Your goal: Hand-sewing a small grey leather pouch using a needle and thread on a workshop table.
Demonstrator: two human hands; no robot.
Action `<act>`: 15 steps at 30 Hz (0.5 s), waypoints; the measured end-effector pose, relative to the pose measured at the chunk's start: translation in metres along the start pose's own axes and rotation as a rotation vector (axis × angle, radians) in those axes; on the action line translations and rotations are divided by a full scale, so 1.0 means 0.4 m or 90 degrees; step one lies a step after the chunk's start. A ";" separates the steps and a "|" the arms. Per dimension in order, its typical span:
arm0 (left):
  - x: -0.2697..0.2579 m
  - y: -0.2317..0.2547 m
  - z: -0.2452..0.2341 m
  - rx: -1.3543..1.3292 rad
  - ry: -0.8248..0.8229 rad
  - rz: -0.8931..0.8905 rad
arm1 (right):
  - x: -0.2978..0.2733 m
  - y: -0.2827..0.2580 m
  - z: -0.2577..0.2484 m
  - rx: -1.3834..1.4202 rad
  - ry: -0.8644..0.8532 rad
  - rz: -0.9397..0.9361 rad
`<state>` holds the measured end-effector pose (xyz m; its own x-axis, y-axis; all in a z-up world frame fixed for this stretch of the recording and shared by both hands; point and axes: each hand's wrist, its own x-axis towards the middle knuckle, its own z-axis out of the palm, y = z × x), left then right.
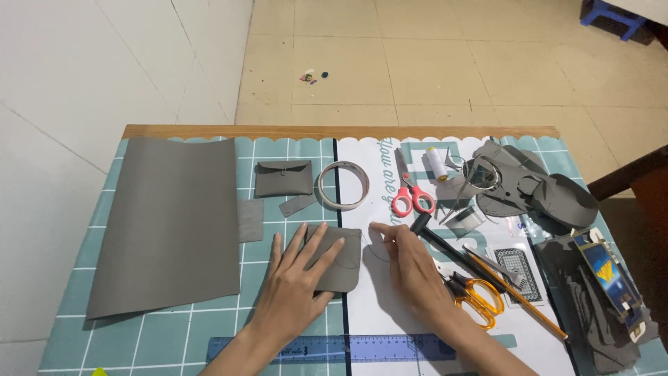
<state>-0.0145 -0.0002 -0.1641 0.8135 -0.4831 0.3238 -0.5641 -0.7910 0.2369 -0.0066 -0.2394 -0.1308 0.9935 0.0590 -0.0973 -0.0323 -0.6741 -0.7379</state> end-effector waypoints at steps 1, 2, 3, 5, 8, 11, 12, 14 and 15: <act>0.000 -0.001 0.001 0.000 -0.001 -0.001 | 0.004 0.000 0.000 0.000 -0.001 0.001; 0.001 -0.002 0.003 -0.010 -0.013 -0.006 | 0.009 0.001 0.000 -0.017 -0.008 -0.033; 0.001 -0.003 0.004 -0.019 -0.026 -0.012 | 0.012 0.001 -0.001 -0.034 -0.014 -0.066; 0.001 -0.004 0.008 -0.015 -0.023 -0.012 | 0.010 -0.015 -0.009 -0.034 -0.024 -0.068; 0.002 -0.002 0.009 -0.013 -0.028 -0.017 | 0.009 -0.022 -0.011 -0.035 -0.037 -0.070; 0.005 0.000 0.002 -0.024 -0.031 -0.021 | 0.011 -0.018 -0.010 -0.040 -0.029 -0.092; 0.005 0.001 -0.002 -0.033 -0.028 -0.020 | 0.012 -0.016 -0.009 -0.044 -0.021 -0.114; 0.005 0.001 0.000 -0.037 -0.030 -0.021 | 0.010 -0.017 -0.009 -0.054 -0.019 -0.106; 0.005 0.000 -0.001 -0.040 -0.032 -0.022 | 0.011 -0.019 -0.009 -0.064 -0.016 -0.099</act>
<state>-0.0129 -0.0011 -0.1632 0.8374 -0.4756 0.2692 -0.5426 -0.7829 0.3045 -0.0017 -0.2368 -0.1230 0.9825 0.1862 -0.0053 0.1339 -0.7257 -0.6748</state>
